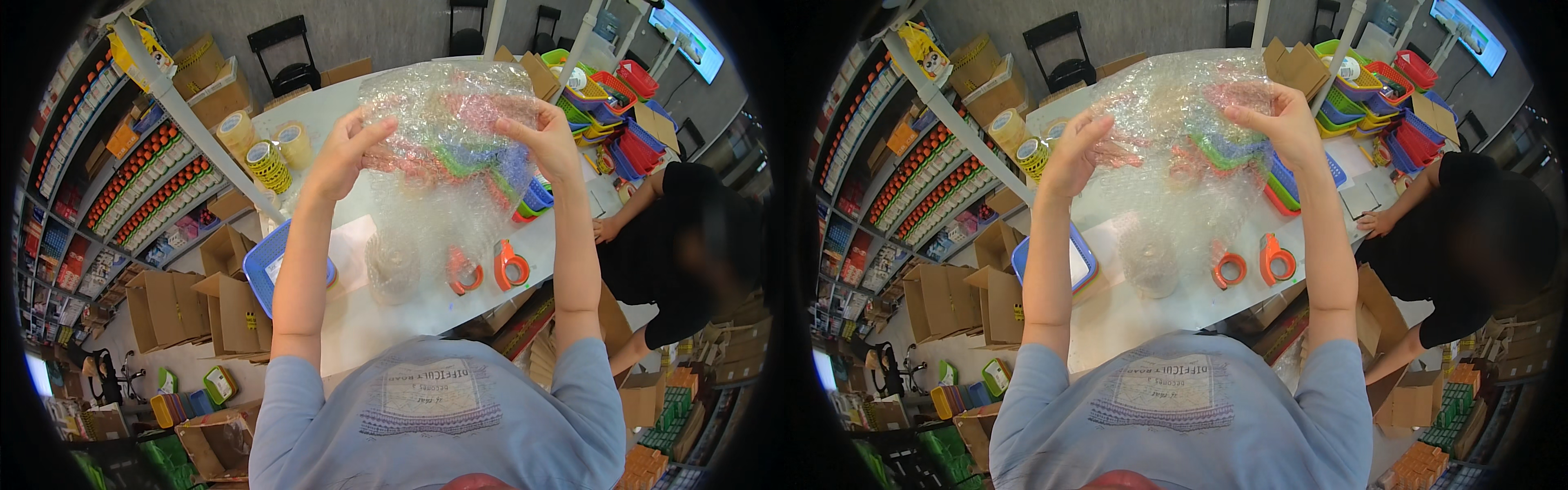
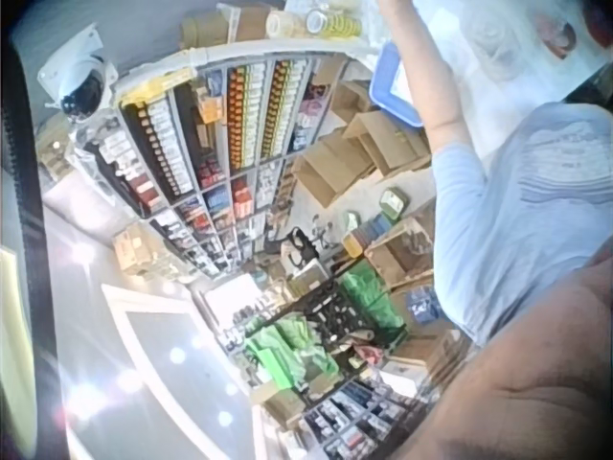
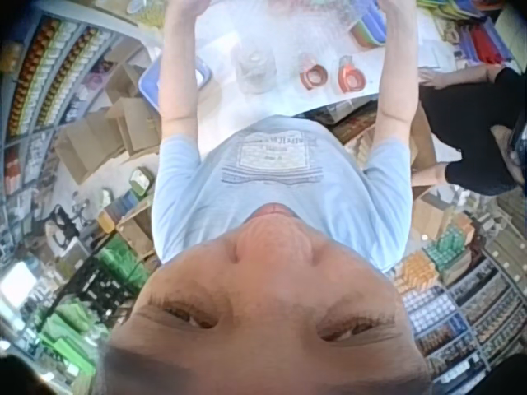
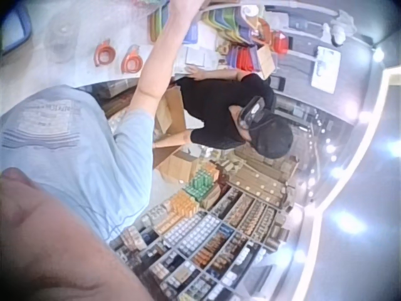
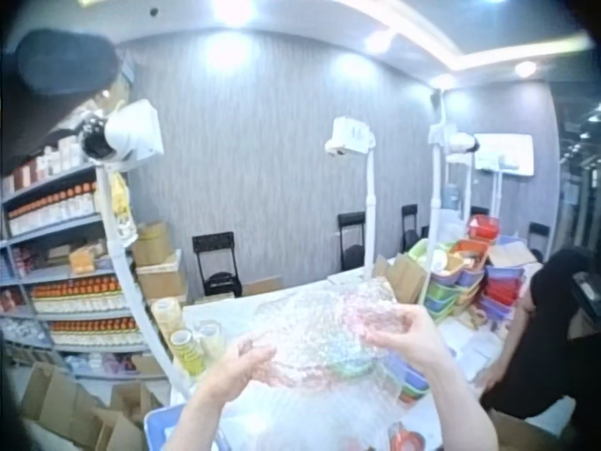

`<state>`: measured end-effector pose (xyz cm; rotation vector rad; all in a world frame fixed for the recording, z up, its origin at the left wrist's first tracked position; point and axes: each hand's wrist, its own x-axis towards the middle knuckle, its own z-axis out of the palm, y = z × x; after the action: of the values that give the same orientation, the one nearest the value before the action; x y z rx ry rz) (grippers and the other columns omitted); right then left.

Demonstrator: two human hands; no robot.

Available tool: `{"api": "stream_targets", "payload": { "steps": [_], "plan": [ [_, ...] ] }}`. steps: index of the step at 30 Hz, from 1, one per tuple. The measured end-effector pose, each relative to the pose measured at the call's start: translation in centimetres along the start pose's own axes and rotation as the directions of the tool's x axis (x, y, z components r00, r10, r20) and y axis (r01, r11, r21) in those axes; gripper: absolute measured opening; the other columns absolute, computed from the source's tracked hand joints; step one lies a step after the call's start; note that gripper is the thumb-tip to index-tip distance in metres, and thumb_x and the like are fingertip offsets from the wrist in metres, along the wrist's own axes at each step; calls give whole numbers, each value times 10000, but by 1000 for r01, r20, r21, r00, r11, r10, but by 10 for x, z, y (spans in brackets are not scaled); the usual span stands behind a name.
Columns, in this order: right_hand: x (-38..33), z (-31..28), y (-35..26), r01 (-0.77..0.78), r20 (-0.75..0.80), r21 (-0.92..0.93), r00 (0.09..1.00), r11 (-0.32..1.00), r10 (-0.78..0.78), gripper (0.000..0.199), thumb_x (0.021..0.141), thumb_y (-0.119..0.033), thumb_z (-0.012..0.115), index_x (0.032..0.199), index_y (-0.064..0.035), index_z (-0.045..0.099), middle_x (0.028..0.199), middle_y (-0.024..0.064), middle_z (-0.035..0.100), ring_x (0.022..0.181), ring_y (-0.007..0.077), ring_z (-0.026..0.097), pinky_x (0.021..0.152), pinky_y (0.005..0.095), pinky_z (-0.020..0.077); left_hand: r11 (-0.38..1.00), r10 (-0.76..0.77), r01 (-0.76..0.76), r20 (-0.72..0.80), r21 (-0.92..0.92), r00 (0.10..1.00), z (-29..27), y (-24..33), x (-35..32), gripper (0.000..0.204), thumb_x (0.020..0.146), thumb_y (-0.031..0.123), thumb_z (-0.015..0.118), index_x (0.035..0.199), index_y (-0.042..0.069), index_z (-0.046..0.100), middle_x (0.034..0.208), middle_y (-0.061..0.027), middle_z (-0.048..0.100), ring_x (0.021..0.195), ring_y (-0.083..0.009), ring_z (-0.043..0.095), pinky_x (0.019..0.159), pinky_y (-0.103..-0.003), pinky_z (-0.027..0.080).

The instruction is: The person wraps a small bottle in bubble wrap using a tape dispenser. They then place the wrapped bottle into a cardboard box. The person also handles a shipping label and other packaging materials on the table.

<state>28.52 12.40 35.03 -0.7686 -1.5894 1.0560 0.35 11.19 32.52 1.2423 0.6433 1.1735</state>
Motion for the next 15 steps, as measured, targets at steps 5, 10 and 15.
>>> {"api": "stream_targets", "payload": {
  "steps": [5, 10, 15],
  "plan": [
    [-9, 5, -10, 70, 154, -6, 986, 998, -68, 329, 729, -1, 729, 1046, 17, 643, 1100, 109, 628, 999, 169, 607, 855, 303, 499, 907, 202, -182, -12, 381, 979, -1, 12, -15, 405, 833, 128, 637, 1197, -11, 529, 886, -150, 677, 753, -155, 673, 596, -212, 510],
    [-19, 12, -9, 358, 196, 78, 910, 930, -367, 156, 712, 11, 715, 866, 1, 695, 1125, 159, 608, 1006, 222, 606, 853, 319, 495, 760, 489, -517, 179, 393, 854, 4, 33, -37, 308, 674, -57, 584, 941, 45, 698, 1079, -215, 602, 923, -207, 635, 740, -285, 518],
    [-16, 7, -15, 457, 420, 57, 795, 888, -437, 182, 754, 66, 558, 840, 14, 710, 1108, 168, 629, 927, 192, 628, 800, 275, 491, 475, 682, -839, 492, 266, 542, -19, 43, -37, 343, 738, -70, 517, 965, 87, 722, 1355, -260, 414, 1080, -327, 573, 831, -339, 496]
  ]
}}
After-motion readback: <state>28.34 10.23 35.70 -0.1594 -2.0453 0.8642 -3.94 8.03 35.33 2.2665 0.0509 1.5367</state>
